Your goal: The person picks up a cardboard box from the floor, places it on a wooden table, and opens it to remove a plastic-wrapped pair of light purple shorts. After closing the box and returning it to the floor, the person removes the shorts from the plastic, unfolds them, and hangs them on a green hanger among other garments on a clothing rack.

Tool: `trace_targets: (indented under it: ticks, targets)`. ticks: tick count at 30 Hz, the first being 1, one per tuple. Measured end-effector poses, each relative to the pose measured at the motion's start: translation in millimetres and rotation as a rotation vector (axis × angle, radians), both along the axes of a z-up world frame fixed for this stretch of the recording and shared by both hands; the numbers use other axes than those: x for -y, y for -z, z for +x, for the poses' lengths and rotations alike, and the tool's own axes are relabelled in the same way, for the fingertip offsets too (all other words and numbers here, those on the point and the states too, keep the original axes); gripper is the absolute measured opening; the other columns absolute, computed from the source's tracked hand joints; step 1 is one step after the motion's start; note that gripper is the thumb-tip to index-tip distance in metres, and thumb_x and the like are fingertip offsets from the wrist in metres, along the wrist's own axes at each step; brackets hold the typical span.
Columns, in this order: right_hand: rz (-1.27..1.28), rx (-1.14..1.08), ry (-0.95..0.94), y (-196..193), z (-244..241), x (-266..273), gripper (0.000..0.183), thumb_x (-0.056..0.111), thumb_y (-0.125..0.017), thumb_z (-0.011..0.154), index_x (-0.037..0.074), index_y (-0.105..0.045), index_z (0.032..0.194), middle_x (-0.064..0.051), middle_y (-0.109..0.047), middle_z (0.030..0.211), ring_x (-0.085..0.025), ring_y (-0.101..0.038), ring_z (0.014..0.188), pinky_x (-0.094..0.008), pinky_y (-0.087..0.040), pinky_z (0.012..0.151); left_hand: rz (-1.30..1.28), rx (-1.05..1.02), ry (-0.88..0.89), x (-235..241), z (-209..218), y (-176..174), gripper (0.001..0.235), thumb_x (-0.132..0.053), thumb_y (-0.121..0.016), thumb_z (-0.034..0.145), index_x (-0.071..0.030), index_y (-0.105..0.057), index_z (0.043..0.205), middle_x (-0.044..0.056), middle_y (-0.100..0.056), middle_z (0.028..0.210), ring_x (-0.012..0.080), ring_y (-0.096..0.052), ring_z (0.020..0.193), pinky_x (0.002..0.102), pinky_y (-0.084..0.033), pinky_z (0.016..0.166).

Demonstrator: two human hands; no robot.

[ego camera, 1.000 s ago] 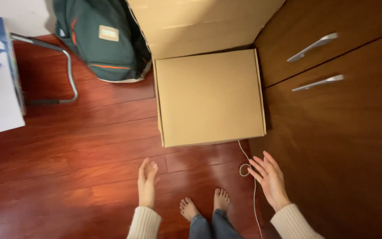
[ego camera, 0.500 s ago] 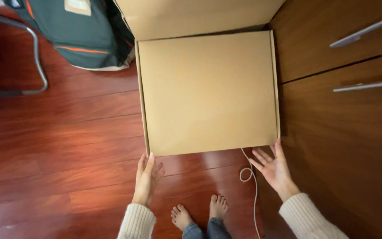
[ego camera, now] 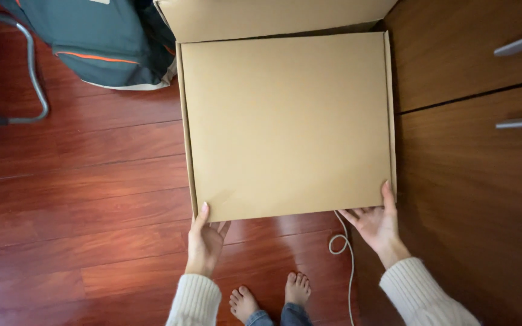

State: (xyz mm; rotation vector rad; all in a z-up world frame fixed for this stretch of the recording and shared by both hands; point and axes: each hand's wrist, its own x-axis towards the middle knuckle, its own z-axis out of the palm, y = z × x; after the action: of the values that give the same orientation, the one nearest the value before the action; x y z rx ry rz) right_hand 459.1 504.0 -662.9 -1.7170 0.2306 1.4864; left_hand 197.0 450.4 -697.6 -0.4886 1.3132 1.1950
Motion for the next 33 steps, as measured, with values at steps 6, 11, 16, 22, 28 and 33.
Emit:
trace_targets:
  ticks: [6, 11, 16, 22, 28, 33]
  targets:
    - [0.104, -0.117, 0.041, 45.9, 34.8, 8.8, 0.064, 0.055, -0.061, 0.068, 0.02, -0.033, 0.115, -0.002, -0.04, 0.12, -0.024, -0.036, 0.122, -0.054, -0.022, 0.105, 0.103, -0.075, -0.013, 15.1, 4.7, 38.0, 0.056, -0.027, -0.059, 0.078, -0.02, -0.039, 0.13, 0.008, -0.049, 0.111, 0.0253, -0.053, 0.097, 0.045, -0.041, 0.09]
    - [0.11, -0.123, 0.057, 30.9, 35.8, 16.7, 0.059, 0.053, -0.062, 0.068, 0.02, -0.038, 0.111, 0.0, -0.045, 0.115, -0.023, -0.041, 0.117, -0.054, -0.025, 0.103, 0.077, -0.151, 0.005, 18.5, 3.3, 2.9, 0.055, -0.025, -0.059, 0.078, -0.011, -0.04, 0.129, 0.009, -0.049, 0.109, 0.0252, -0.053, 0.096, 0.047, -0.04, 0.091]
    - [0.025, -0.001, 0.047, -20.8, 18.9, 22.5, 0.07, 0.046, -0.054, 0.06, 0.019, -0.04, 0.123, -0.004, -0.048, 0.122, -0.022, -0.045, 0.118, -0.05, -0.033, 0.101, -0.054, -0.195, -0.02, 12.0, 6.8, -74.7, 0.047, -0.018, -0.058, 0.07, -0.005, -0.049, 0.114, 0.009, -0.058, 0.109, 0.0222, -0.056, 0.098, 0.039, -0.047, 0.087]
    - [0.111, -0.034, 0.048, -89.0, 11.0, 49.7, 0.066, 0.046, -0.052, 0.064, 0.018, -0.042, 0.122, -0.004, -0.05, 0.121, -0.024, -0.047, 0.115, -0.049, -0.037, 0.097, -0.065, -0.265, -0.031, 41.7, 5.5, -139.6, 0.042, -0.016, -0.056, 0.075, -0.005, -0.049, 0.115, 0.009, -0.059, 0.104, 0.0196, -0.055, 0.091, 0.034, -0.045, 0.079]
    - [0.167, 0.035, 0.03, -209.8, -11.2, 69.1, 0.059, 0.04, -0.049, 0.065, 0.019, -0.041, 0.12, -0.002, -0.048, 0.12, -0.023, -0.047, 0.111, -0.049, -0.039, 0.093, 0.0, -0.288, -0.096, 65.8, 2.7, -245.4, 0.054, -0.019, -0.052, 0.074, -0.001, -0.043, 0.124, 0.015, -0.055, 0.114, 0.0249, -0.054, 0.101, 0.04, -0.045, 0.087]
    - [0.28, 0.029, -0.057, -308.5, -22.3, 90.4, 0.059, 0.036, -0.042, 0.069, 0.018, -0.038, 0.126, -0.006, -0.045, 0.122, -0.027, -0.044, 0.111, -0.051, -0.038, 0.09, -0.028, -0.343, -0.147, 89.6, -2.7, -347.2, 0.056, -0.022, -0.047, 0.076, 0.0, -0.039, 0.127, 0.014, -0.052, 0.119, 0.0255, -0.051, 0.109, 0.041, -0.042, 0.093]
